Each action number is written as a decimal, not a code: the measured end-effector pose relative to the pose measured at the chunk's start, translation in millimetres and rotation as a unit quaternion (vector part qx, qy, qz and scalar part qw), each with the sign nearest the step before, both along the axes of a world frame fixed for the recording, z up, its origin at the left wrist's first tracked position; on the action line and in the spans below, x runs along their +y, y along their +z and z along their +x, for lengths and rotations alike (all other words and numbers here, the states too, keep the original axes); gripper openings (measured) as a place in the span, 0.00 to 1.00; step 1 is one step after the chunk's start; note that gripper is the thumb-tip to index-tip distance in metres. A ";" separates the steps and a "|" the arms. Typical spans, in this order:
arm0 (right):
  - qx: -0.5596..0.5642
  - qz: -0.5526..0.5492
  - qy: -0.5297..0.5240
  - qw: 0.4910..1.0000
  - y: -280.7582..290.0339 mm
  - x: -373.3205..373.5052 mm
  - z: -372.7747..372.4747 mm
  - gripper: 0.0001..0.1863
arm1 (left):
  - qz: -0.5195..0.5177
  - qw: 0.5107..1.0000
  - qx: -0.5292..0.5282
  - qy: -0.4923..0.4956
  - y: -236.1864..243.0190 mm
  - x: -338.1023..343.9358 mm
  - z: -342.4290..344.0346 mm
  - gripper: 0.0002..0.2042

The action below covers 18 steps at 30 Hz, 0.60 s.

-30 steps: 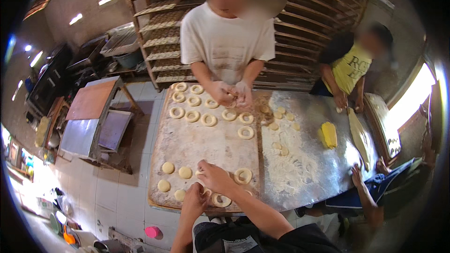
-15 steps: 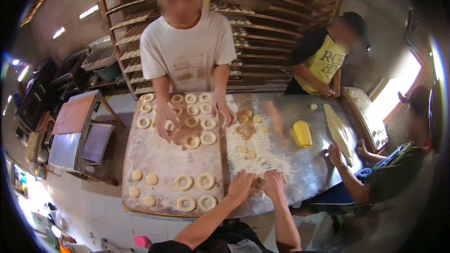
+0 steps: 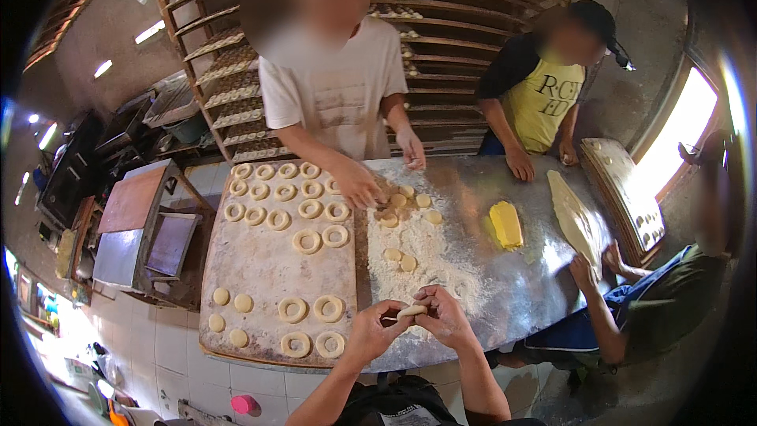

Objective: The person shapes small dough pieces into ring forms by hand and places them on a floured tray. Other workers are present, one rolling dough and another arranging trays on racks. The camera wearer continues forming rings and arranging them in rows on the tray throughout the clip.

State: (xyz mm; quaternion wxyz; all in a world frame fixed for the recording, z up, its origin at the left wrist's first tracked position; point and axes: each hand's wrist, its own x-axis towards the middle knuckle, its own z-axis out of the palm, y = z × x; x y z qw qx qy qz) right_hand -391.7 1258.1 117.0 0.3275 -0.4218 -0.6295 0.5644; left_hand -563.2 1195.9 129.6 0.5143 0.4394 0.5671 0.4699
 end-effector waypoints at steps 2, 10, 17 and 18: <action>-0.065 0.096 -0.044 0.992 -4.4 3.0 -14.8 0.20 | 0.017 0.994 0.106 0.005 1.5 -1.0 -3.1 0.13; 0.132 -0.037 0.079 0.987 -25.8 -4.2 -51.2 0.20 | 0.285 0.855 0.379 0.210 -13.5 -5.8 -5.7 0.24; 0.488 -0.342 0.095 0.797 5.2 -14.4 -64.6 0.20 | 0.196 0.957 -0.190 0.093 -24.6 -33.0 -31.9 0.23; 0.358 -0.263 0.069 0.893 6.7 -21.6 -73.7 0.20 | 0.220 0.929 -0.287 0.080 -24.6 -39.3 -36.3 0.23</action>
